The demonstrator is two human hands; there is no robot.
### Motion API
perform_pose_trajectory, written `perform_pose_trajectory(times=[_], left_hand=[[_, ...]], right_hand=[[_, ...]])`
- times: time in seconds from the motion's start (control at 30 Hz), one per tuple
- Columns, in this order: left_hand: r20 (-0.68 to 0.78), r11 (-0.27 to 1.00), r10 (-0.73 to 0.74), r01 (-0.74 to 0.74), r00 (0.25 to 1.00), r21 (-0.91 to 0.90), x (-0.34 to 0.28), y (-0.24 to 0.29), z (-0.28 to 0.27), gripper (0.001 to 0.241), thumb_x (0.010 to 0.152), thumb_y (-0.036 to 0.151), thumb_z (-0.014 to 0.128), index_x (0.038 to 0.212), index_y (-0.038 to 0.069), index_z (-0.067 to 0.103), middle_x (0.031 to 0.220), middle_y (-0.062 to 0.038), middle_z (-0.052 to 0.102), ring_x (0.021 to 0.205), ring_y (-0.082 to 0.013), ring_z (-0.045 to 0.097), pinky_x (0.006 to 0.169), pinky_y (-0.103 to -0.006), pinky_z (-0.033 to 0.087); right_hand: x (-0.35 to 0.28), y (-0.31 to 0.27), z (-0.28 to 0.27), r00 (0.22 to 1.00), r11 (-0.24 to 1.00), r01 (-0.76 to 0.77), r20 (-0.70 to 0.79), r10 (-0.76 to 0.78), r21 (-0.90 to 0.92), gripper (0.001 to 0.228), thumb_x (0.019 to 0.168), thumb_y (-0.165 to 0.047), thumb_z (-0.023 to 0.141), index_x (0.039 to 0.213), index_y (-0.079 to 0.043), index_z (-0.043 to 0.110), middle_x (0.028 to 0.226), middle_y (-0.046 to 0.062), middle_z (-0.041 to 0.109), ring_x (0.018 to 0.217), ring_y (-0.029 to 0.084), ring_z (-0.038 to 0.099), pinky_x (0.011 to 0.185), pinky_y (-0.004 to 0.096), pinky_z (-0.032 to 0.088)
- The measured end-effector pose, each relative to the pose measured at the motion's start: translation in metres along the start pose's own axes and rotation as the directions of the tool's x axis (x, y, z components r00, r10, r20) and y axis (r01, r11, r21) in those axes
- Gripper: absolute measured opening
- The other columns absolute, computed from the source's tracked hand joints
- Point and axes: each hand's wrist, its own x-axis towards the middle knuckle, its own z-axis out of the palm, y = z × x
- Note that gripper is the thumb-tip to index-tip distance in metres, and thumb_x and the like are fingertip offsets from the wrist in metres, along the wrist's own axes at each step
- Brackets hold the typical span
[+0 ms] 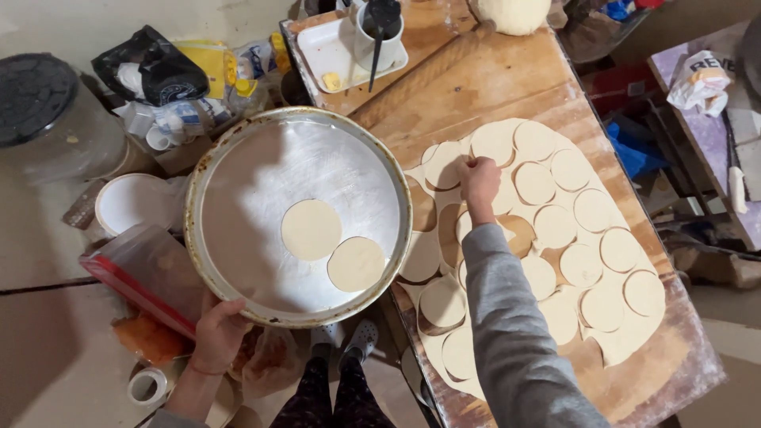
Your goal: Oiling a pan and placing circles of dough onto it to prepare for baking or cooking.
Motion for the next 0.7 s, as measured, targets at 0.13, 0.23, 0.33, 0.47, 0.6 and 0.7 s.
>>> perform_pose_trajectory(times=[0.13, 0.23, 0.33, 0.47, 0.6, 0.7], left_hand=[[0.032, 0.999, 0.026, -0.024, 0.999, -0.033, -0.001, 0.002, 0.001, 0.068, 0.088, -0.001, 0.053, 0.153, 0.012, 0.042, 0.133, -0.008, 0.06, 0.115, -0.0242, 0.064, 0.091, -0.0413, 0.057], [-0.002, 1.0, -0.016, 0.016, 1.0, -0.013, -0.002, -0.001, -0.002, 0.068, 0.085, 0.0, 0.051, 0.151, 0.015, 0.042, 0.132, -0.006, 0.06, 0.113, -0.0232, 0.065, 0.087, -0.043, 0.058], [0.062, 1.0, 0.006, -0.004, 0.998, -0.018, 0.005, -0.008, -0.011, 0.064, 0.09, 0.001, 0.053, 0.152, 0.012, 0.043, 0.131, -0.01, 0.06, 0.111, -0.0265, 0.065, 0.083, -0.0446, 0.059], [0.055, 1.0, -0.007, 0.007, 0.998, 0.004, 0.004, -0.003, 0.004, 0.068, 0.087, 0.001, 0.054, 0.154, 0.011, 0.042, 0.136, -0.008, 0.057, 0.12, -0.0252, 0.058, 0.096, -0.0415, 0.052], [0.04, 0.993, -0.057, 0.053, 0.998, 0.103, 0.003, -0.001, 0.027, 0.074, 0.082, 0.003, 0.055, 0.153, 0.014, 0.04, 0.137, -0.007, 0.055, 0.124, -0.0236, 0.054, 0.103, -0.0412, 0.045], [0.113, 0.988, -0.064, 0.047, 0.992, 0.148, 0.006, -0.016, 0.034, 0.073, 0.081, 0.005, 0.057, 0.152, 0.008, 0.04, 0.139, -0.008, 0.056, 0.125, -0.0231, 0.056, 0.104, -0.039, 0.046]], right_hand=[[0.035, 0.039, 0.05, 1.0, 0.969, 0.021, -0.018, -0.017, 0.245, 0.034, 0.095, -0.034, 0.068, 0.095, 0.0, 0.073, 0.083, 0.022, 0.074, 0.077, 0.03, 0.072, 0.075, 0.042, 0.057], [0.041, 0.044, 0.073, 0.994, 0.777, -0.103, 0.041, 0.099, 0.621, 0.03, 0.099, -0.03, 0.067, 0.102, -0.001, 0.062, 0.088, 0.015, 0.068, 0.075, 0.021, 0.065, 0.065, 0.038, 0.054], [0.024, 0.022, 0.048, 0.963, 0.513, -0.268, 0.214, 0.163, 0.816, 0.026, 0.092, -0.018, 0.071, 0.109, -0.009, 0.054, 0.087, 0.006, 0.065, 0.071, 0.014, 0.062, 0.054, 0.031, 0.05], [-0.018, 0.004, -0.051, 0.907, 0.664, -0.189, 0.387, -0.164, 0.724, 0.025, 0.093, -0.006, 0.069, 0.117, -0.009, 0.066, 0.085, 0.002, 0.068, 0.068, 0.009, 0.062, 0.057, 0.025, 0.049], [-0.059, 0.018, -0.146, 0.765, 0.868, -0.057, 0.58, -0.279, 0.494, 0.021, 0.094, -0.008, 0.07, 0.115, -0.005, 0.074, 0.082, -0.001, 0.066, 0.066, 0.007, 0.056, 0.057, 0.025, 0.046], [-0.078, 0.041, -0.189, 0.7, 0.908, 0.058, 0.631, -0.334, 0.416, 0.016, 0.094, -0.011, 0.07, 0.108, -0.004, 0.073, 0.086, -0.004, 0.069, 0.077, 0.003, 0.06, 0.066, 0.022, 0.05]])
